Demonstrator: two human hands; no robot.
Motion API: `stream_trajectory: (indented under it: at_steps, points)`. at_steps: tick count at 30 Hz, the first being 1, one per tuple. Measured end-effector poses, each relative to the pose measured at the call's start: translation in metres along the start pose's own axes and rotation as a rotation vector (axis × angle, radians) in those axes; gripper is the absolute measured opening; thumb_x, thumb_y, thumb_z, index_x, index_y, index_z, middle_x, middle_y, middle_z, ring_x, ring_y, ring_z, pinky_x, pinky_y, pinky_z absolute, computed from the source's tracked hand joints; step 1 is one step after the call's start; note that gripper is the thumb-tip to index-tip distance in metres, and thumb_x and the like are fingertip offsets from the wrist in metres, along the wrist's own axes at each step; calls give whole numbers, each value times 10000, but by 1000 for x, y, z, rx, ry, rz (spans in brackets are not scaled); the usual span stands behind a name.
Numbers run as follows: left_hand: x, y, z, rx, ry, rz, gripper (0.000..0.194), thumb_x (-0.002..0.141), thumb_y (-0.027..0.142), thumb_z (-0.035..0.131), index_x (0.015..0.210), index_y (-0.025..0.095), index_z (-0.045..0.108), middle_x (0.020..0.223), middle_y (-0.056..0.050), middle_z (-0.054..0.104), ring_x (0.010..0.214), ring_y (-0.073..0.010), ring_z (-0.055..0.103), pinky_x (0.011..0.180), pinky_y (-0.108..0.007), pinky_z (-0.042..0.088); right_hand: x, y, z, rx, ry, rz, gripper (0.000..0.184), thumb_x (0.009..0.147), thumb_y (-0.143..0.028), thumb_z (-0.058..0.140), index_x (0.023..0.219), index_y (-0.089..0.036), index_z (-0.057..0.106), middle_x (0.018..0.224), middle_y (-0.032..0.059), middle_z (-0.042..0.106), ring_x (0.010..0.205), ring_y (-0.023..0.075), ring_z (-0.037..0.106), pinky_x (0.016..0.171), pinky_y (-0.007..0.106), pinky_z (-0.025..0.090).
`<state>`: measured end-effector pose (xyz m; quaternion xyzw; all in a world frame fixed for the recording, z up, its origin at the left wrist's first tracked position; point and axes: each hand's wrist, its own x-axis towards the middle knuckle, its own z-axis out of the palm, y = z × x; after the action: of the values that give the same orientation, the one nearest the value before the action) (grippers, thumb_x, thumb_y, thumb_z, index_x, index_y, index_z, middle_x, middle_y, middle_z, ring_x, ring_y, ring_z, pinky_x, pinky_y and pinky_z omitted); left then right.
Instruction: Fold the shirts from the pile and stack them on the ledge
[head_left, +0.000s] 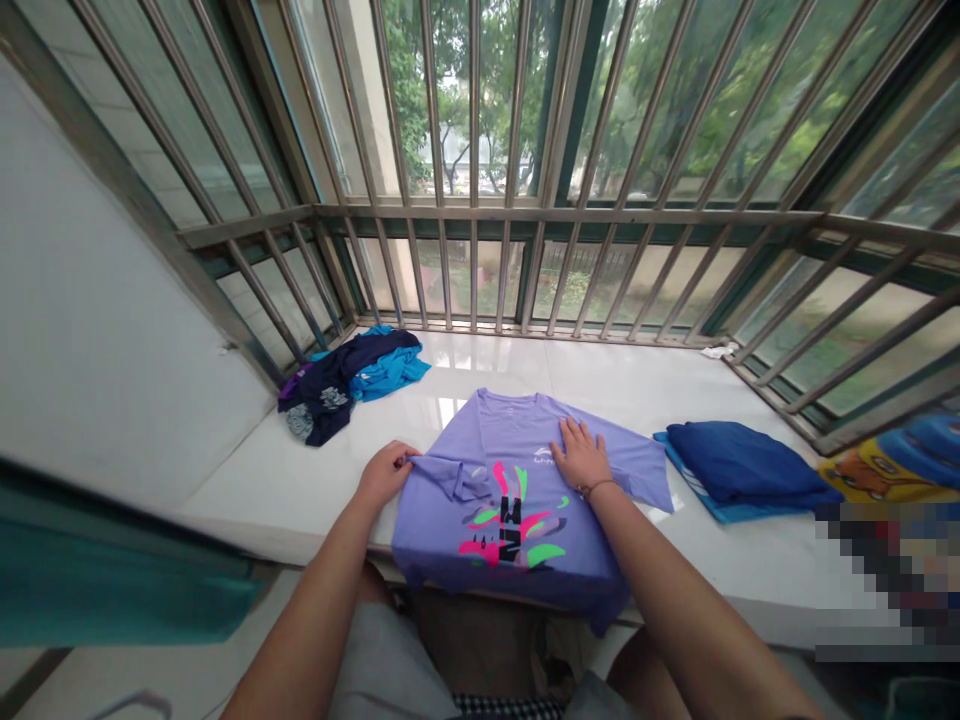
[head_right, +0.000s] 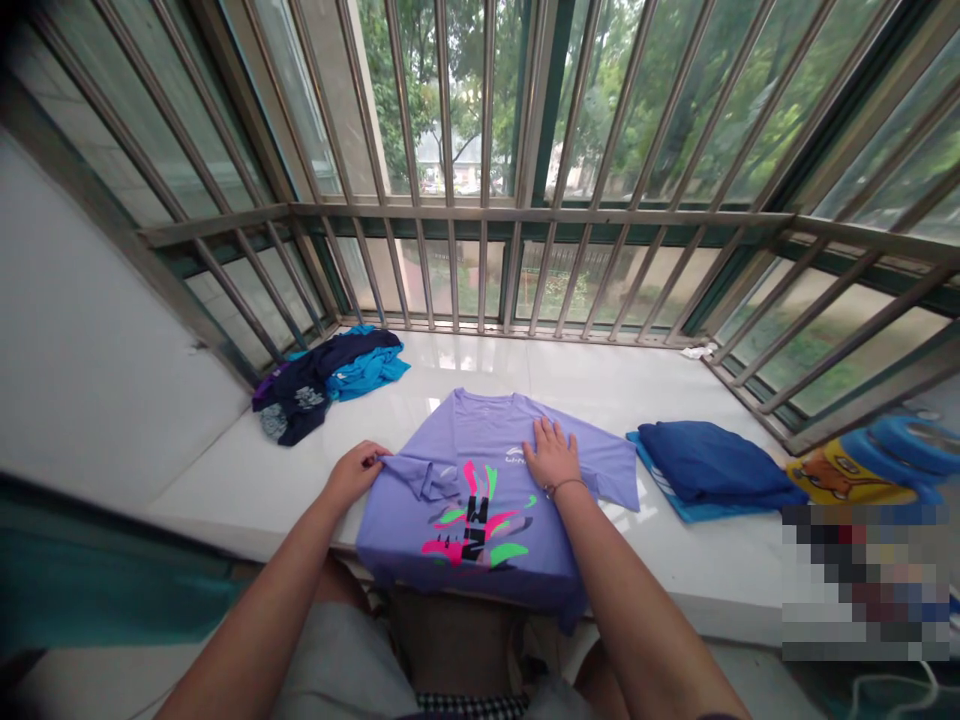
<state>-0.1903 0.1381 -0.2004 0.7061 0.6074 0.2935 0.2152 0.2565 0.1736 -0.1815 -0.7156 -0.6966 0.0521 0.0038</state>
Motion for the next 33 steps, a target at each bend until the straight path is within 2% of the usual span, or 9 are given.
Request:
stream_trajectory:
  at_steps: [3, 7, 11, 13, 17, 23, 25, 30, 33]
  points:
    - [0, -2, 0, -21, -2, -9, 312, 816, 114, 592, 972, 254, 824, 954, -19, 708, 805, -179, 614, 770, -292, 491, -16, -26, -15, 0, 161, -88, 566, 1080, -336, 459, 1621, -175, 491, 1715, 161, 421, 1616, 355, 281, 1304, 644, 140]
    - [1, -5, 1, -42, 0, 4, 324, 804, 105, 583, 956, 256, 826, 1008, -24, 732, 872, -187, 654, 804, -297, 514, -58, -92, -25, 152, 213, -398, 504, 1073, -465, 554, 1487, -184, 610, 1386, 177, 674, 1290, 317, 580, 1164, 475, 403]
    - [1, -8, 3, -80, 8, 20, 332, 788, 103, 566, 925, 255, 827, 1029, -28, 731, 940, -193, 683, 827, -298, 530, -89, -156, -14, 221, 168, -417, 727, 943, -638, 737, 1479, -166, 603, 1405, 200, 652, 1282, 376, 569, 1092, 532, 451]
    - [1, -9, 3, -101, 10, 34, 302, 779, 103, 562, 856, 247, 815, 1021, -31, 725, 961, -193, 694, 848, -300, 537, -93, -172, -6, 247, 142, -377, 614, 933, -559, 783, 1404, -185, 657, 1478, 195, 615, 1359, 389, 530, 1128, 554, 425]
    - [1, -9, 2, -111, -8, 42, 288, 743, 85, 548, 735, 243, 789, 1006, -30, 719, 958, -186, 702, 889, -305, 550, -88, -174, 2, 310, 129, -527, 158, 1022, -293, 687, 1156, -251, 758, 1469, 99, 638, 1385, 291, 524, 1175, 447, 393]
    - [0, -5, 0, -41, -15, 29, 288, 765, 133, 545, 641, 255, 774, 1033, -31, 715, 980, -198, 697, 909, -320, 543, -93, -148, 0, 164, 55, -888, 82, 1023, -222, 660, 1049, -233, 737, 1240, 72, 715, 1199, 249, 573, 1087, 390, 428]
    - [0, -4, -1, -37, -18, 23, 283, 781, 162, 539, 629, 251, 761, 1033, -33, 719, 971, -201, 693, 908, -325, 540, -98, -145, -2, 137, 54, -822, 94, 1042, -229, 626, 1059, -230, 719, 1177, 76, 714, 1164, 254, 577, 1072, 396, 428]
    - [-1, -2, -1, -80, 13, 31, 213, 803, 227, 540, 735, 242, 741, 993, -32, 730, 943, -203, 687, 877, -320, 530, -98, -152, -4, 155, 133, -302, 258, 1076, -375, 590, 1237, -186, 659, 1235, 149, 677, 1160, 306, 598, 980, 414, 467]
    - [-2, 0, 0, -74, 50, -38, 184, 844, 314, 582, 884, 241, 746, 885, -14, 720, 810, -193, 659, 783, -306, 518, -89, -155, -1, 188, 72, -151, 323, 1063, -441, 626, 1194, -148, 667, 1180, 168, 698, 1102, 310, 647, 909, 387, 479]
